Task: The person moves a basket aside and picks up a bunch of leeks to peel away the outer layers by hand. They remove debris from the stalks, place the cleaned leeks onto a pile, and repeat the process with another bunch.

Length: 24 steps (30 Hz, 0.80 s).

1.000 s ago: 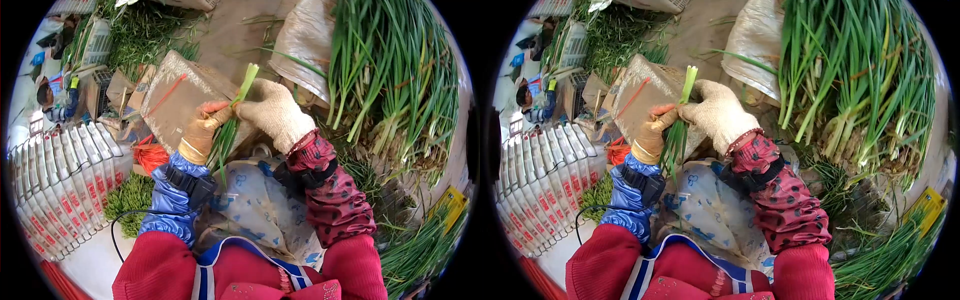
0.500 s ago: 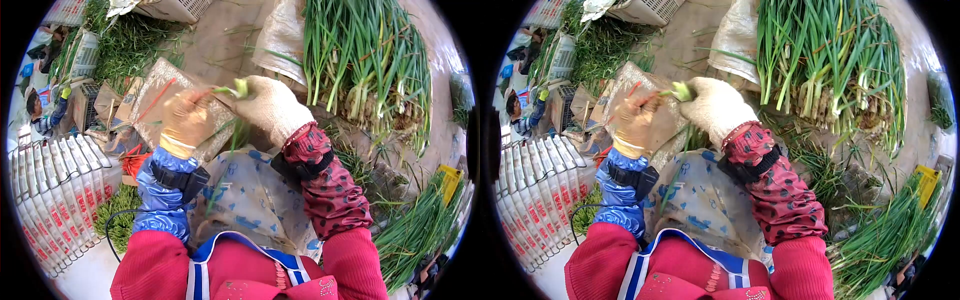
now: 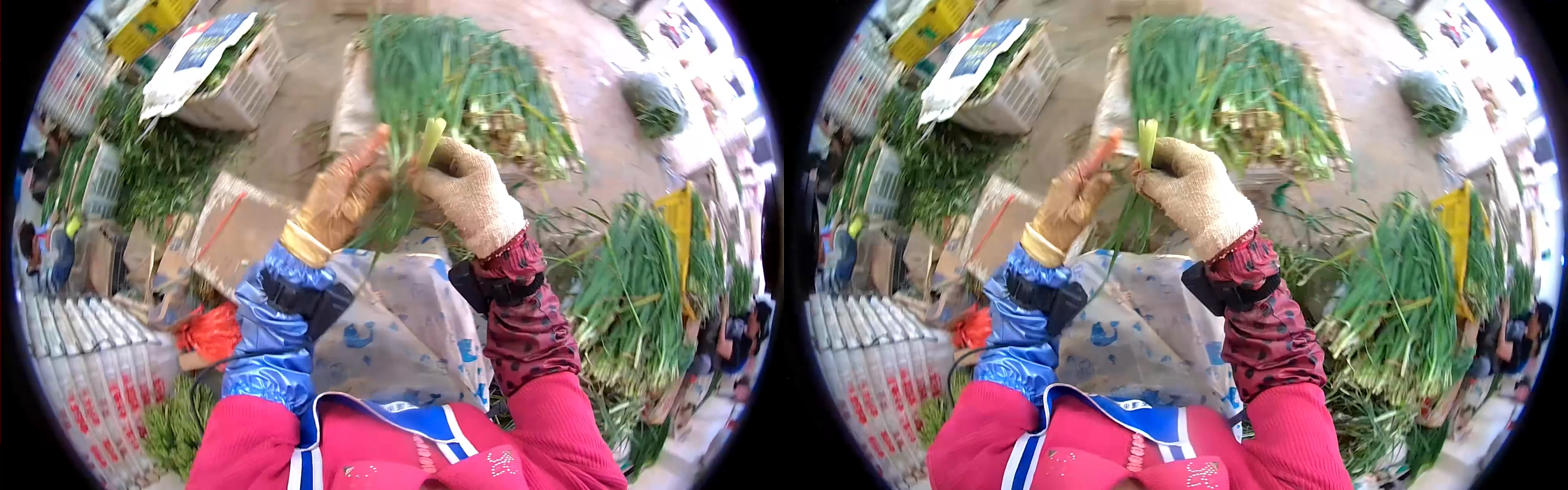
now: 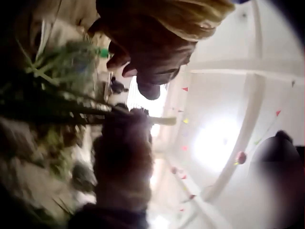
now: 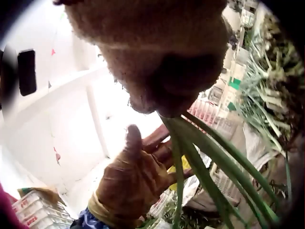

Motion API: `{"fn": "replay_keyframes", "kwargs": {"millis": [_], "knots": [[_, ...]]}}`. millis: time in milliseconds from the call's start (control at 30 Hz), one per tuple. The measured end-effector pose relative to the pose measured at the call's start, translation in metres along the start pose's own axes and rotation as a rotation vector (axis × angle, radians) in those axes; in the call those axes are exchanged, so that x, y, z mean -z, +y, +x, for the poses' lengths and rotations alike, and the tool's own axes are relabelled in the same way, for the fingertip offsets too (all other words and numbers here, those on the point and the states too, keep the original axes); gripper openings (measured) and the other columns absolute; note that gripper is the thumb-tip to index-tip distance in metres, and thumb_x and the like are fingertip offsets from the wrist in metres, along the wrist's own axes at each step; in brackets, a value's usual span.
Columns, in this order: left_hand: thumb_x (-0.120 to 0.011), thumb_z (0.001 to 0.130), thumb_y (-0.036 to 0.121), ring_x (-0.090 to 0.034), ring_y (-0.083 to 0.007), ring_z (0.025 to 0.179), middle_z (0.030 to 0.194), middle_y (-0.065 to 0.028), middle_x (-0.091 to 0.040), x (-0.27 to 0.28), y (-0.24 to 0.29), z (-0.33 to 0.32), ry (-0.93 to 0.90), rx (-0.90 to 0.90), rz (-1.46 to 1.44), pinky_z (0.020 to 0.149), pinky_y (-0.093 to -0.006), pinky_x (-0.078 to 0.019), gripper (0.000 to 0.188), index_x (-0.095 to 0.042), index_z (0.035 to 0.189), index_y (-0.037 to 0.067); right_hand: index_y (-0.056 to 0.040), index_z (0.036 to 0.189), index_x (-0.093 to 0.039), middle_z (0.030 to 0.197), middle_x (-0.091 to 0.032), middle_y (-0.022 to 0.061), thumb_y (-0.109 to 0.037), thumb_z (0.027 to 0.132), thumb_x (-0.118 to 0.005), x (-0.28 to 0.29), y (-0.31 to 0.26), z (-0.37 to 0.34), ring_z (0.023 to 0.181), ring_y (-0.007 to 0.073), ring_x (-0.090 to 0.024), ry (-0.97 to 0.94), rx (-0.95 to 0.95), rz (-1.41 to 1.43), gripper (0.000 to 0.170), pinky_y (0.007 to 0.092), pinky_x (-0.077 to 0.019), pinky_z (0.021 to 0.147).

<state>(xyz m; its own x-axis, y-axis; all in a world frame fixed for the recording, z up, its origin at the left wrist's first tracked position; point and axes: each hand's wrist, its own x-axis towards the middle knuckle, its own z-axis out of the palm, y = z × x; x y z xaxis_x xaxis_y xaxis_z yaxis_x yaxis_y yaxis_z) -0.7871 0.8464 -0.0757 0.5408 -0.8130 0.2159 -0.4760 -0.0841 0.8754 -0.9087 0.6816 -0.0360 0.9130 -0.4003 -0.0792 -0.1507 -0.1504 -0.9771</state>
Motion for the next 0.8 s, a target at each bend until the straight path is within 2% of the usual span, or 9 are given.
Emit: {"fn": "replay_keyframes", "kwargs": {"millis": [67, 133, 200, 233, 300, 367, 500, 600, 800], "knots": [[-0.061, 0.093, 0.016, -0.052, -0.0170, 0.114, 0.130, -0.0068, -0.053, -0.033, 0.038, -0.001, -0.150, -0.069, -0.468, 0.098, -0.0304, -0.0420, 0.065, -0.028, 0.148, 0.010, 0.0014, 0.106, -0.064, 0.084, -0.066, 0.0058, -0.014, 0.084, -0.065, 0.015, -0.031, -0.029, 0.075, 0.0113, -0.061, 0.084, -0.014, 0.062, 0.027, 0.0258, -0.0479, 0.069], [-0.059, 0.094, 0.016, -0.055, -0.0104, 0.097, 0.116, -0.0025, -0.057, -0.057, 0.058, -0.006, -0.175, -0.056, -0.750, 0.088, -0.0234, -0.0462, 0.067, -0.022, 0.150, 0.010, 0.0025, 0.107, -0.064, 0.081, -0.064, 0.0037, -0.012, 0.085, -0.063, 0.018, -0.052, -0.052, 0.069, 0.0116, -0.059, 0.171, -0.014, 0.118, 0.027, 0.0268, -0.0472, 0.062], [-0.058, 0.095, 0.021, -0.056, -0.0066, 0.076, 0.098, -0.0019, -0.063, -0.058, 0.083, -0.013, -0.162, 0.060, -0.774, 0.069, -0.0196, -0.0473, 0.053, -0.037, 0.142, 0.007, 0.0031, 0.108, -0.063, 0.081, -0.064, 0.0027, -0.011, 0.086, -0.061, 0.017, -0.066, -0.068, 0.067, 0.0115, -0.058, 0.224, -0.088, 0.219, 0.027, 0.0285, -0.0469, 0.059], [-0.058, 0.096, 0.022, -0.054, -0.0060, 0.070, 0.092, -0.0017, -0.063, -0.059, 0.088, -0.017, -0.174, 0.100, -0.812, 0.063, -0.0192, -0.0446, 0.047, -0.043, 0.137, 0.007, 0.0011, 0.101, -0.064, 0.077, -0.065, 0.0060, -0.015, 0.087, -0.060, 0.018, -0.073, -0.077, 0.063, 0.0189, -0.062, 0.216, -0.093, 0.188, 0.022, 0.0334, -0.0478, 0.057], [-0.057, 0.096, 0.026, -0.050, -0.0049, 0.056, 0.079, -0.0014, -0.065, -0.063, 0.091, -0.029, -0.193, 0.207, -0.896, 0.050, -0.0184, -0.0394, 0.035, -0.054, 0.126, 0.007, -0.0012, 0.094, -0.064, 0.076, -0.065, 0.0100, -0.019, 0.087, -0.061, 0.020, -0.077, -0.089, 0.065, 0.0261, -0.063, 0.347, 0.240, -0.325, 0.019, 0.0365, -0.0485, 0.058], [-0.057, 0.096, 0.027, -0.049, -0.0053, 0.051, 0.074, -0.0029, -0.065, -0.061, 0.099, -0.038, -0.152, 0.232, -0.923, 0.045, -0.0194, -0.0365, 0.028, -0.059, 0.116, 0.007, -0.0059, 0.080, -0.061, 0.075, -0.062, 0.0151, -0.027, 0.086, -0.060, 0.021, -0.079, -0.096, 0.070, 0.0355, -0.062, 0.436, 0.521, -0.709, 0.022, 0.0415, -0.0492, 0.060], [-0.057, 0.096, 0.027, -0.048, -0.0076, 0.046, 0.073, -0.0070, -0.065, -0.061, 0.107, -0.059, -0.016, 0.216, -0.952, 0.040, -0.0198, -0.0351, 0.023, -0.061, 0.106, 0.006, -0.0073, 0.076, -0.060, 0.071, -0.062, 0.0130, -0.026, 0.087, -0.058, 0.014, -0.087, -0.113, 0.070, 0.0343, -0.063, 0.445, 0.599, -0.918, 0.021, 0.0434, -0.0489, 0.060], [-0.056, 0.096, 0.027, -0.046, -0.0073, 0.045, 0.075, -0.0076, -0.065, -0.053, 0.119, -0.067, -0.056, 0.192, -0.934, 0.039, -0.0193, -0.0335, 0.025, -0.060, 0.109, 0.006, -0.0072, 0.075, -0.059, 0.070, -0.061, 0.0138, -0.027, 0.087, -0.058, 0.012, -0.091, -0.119, 0.069, 0.0346, -0.062, 0.464, 0.646, -0.922, 0.022, 0.0432, -0.0487, 0.059], [-0.058, 0.096, 0.027, -0.040, -0.0044, 0.042, 0.076, -0.0065, -0.065, -0.027, 0.132, -0.072, -0.265, 0.147, -0.955, 0.039, -0.0170, -0.0288, 0.029, -0.059, 0.116, 0.006, -0.0044, 0.079, -0.060, 0.071, -0.059, 0.0176, -0.023, 0.086, -0.061, 0.010, -0.099, -0.139, 0.070, 0.0365, -0.061, 0.473, 0.591, -0.579, 0.020, 0.0410, -0.0482, 0.060]]}}
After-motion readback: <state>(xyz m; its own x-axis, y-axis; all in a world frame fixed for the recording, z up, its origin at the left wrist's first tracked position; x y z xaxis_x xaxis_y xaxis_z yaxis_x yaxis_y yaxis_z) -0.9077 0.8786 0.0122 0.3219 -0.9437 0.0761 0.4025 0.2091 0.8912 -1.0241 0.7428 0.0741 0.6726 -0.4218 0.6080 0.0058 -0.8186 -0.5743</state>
